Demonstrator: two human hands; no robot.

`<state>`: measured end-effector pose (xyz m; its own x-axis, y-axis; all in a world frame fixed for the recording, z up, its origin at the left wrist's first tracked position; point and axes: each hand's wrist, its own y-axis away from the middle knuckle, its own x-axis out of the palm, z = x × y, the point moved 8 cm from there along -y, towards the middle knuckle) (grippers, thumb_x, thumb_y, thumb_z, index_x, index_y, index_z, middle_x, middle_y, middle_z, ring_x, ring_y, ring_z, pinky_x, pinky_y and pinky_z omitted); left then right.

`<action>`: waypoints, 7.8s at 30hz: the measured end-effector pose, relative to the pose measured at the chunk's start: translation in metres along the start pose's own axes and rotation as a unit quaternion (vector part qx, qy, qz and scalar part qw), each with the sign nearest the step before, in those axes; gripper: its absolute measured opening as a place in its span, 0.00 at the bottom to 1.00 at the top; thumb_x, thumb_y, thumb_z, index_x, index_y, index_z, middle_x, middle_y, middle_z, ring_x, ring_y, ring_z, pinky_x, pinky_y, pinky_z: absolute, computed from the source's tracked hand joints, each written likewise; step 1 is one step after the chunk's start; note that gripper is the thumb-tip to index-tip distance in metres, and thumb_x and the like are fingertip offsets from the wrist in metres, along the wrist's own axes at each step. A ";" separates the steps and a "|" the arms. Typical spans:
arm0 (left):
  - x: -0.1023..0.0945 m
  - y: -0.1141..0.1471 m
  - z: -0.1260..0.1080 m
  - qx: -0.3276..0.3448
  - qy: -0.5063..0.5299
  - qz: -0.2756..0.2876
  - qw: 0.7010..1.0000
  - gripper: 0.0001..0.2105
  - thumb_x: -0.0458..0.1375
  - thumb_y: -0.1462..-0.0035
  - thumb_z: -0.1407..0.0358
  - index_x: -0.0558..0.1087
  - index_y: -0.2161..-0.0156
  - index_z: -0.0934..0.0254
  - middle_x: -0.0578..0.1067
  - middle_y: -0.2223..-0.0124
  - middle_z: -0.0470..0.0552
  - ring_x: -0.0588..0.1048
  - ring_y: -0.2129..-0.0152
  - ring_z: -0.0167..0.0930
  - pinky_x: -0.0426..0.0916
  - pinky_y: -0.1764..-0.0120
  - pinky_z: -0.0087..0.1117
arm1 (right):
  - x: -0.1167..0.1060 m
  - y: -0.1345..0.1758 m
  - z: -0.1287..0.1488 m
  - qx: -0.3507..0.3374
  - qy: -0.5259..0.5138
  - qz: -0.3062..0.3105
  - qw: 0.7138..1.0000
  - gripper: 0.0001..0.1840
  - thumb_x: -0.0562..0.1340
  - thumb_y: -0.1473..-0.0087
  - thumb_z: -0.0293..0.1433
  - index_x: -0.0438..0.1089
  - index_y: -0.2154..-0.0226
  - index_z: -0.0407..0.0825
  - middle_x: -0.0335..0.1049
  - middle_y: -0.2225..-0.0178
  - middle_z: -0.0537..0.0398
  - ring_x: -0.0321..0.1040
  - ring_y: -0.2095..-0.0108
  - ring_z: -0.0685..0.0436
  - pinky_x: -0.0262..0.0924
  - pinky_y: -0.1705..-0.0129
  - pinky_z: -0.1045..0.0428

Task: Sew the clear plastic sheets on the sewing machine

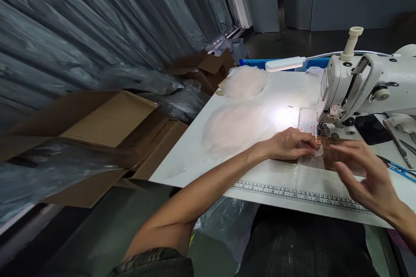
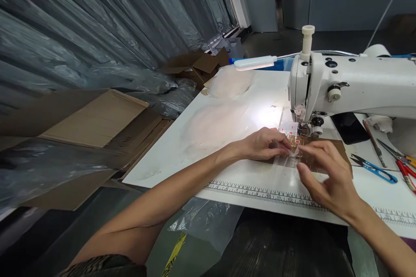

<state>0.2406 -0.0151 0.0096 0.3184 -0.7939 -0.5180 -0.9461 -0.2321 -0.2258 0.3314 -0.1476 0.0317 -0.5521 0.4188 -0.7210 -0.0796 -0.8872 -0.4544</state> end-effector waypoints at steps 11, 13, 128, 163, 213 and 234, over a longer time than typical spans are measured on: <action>-0.002 0.010 0.006 -0.053 0.002 0.037 0.998 0.07 0.60 0.40 0.63 0.77 0.62 0.66 0.80 0.65 0.51 0.78 0.69 0.26 0.73 0.64 0.26 | 0.047 -0.012 -0.027 0.118 -0.204 0.188 0.954 0.18 0.57 0.41 0.44 0.73 0.70 0.49 0.75 0.70 0.50 0.72 0.71 0.45 0.66 0.69 0.50; -0.009 0.010 0.015 -0.106 0.031 0.023 0.994 0.12 0.56 0.36 0.59 0.76 0.60 0.67 0.79 0.66 0.51 0.75 0.74 0.23 0.70 0.70 0.25 | 0.054 -0.006 -0.034 0.185 -0.248 0.211 0.927 0.19 0.57 0.42 0.47 0.71 0.69 0.49 0.73 0.75 0.53 0.70 0.76 0.47 0.64 0.74 0.51; 0.030 0.025 0.007 0.250 -0.413 -0.006 0.876 0.09 0.51 0.35 0.68 0.75 0.61 0.63 0.80 0.58 0.53 0.76 0.65 0.29 0.69 0.63 0.35 | 0.053 -0.016 -0.050 -0.120 0.173 0.107 0.972 0.22 0.50 0.34 0.33 0.74 0.47 0.51 0.68 0.59 0.43 0.66 0.64 0.41 0.67 0.64 0.48; 0.032 0.027 0.009 0.246 -0.409 0.008 0.878 0.06 0.55 0.36 0.68 0.75 0.60 0.61 0.81 0.58 0.50 0.76 0.64 0.29 0.67 0.63 0.34 | 0.046 -0.009 -0.036 -0.071 0.073 0.191 0.976 0.22 0.54 0.39 0.30 0.75 0.48 0.56 0.69 0.58 0.45 0.69 0.58 0.40 0.68 0.58 0.43; 0.024 0.019 0.015 0.175 -0.474 -0.031 0.863 0.25 0.41 0.31 0.50 0.69 0.48 0.69 0.75 0.59 0.58 0.70 0.67 0.33 0.65 0.63 0.37 | 0.049 -0.004 -0.037 -0.083 0.105 0.142 0.981 0.21 0.56 0.42 0.27 0.77 0.50 0.57 0.68 0.58 0.46 0.69 0.59 0.39 0.69 0.59 0.42; 0.013 -0.007 0.032 0.075 -0.458 0.027 0.885 0.24 0.43 0.30 0.54 0.69 0.42 0.67 0.72 0.41 0.59 0.69 0.54 0.40 0.59 0.56 0.41 | 0.051 -0.017 -0.049 -0.051 0.112 0.067 0.990 0.19 0.54 0.37 0.31 0.77 0.50 0.58 0.67 0.55 0.44 0.64 0.55 0.35 0.65 0.54 0.37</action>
<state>0.2531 -0.0063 -0.0219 0.2520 0.0037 -0.9677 -0.9648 -0.0762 -0.2516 0.3458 -0.1022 -0.0231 -0.3537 0.3411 -0.8709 0.0729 -0.9182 -0.3892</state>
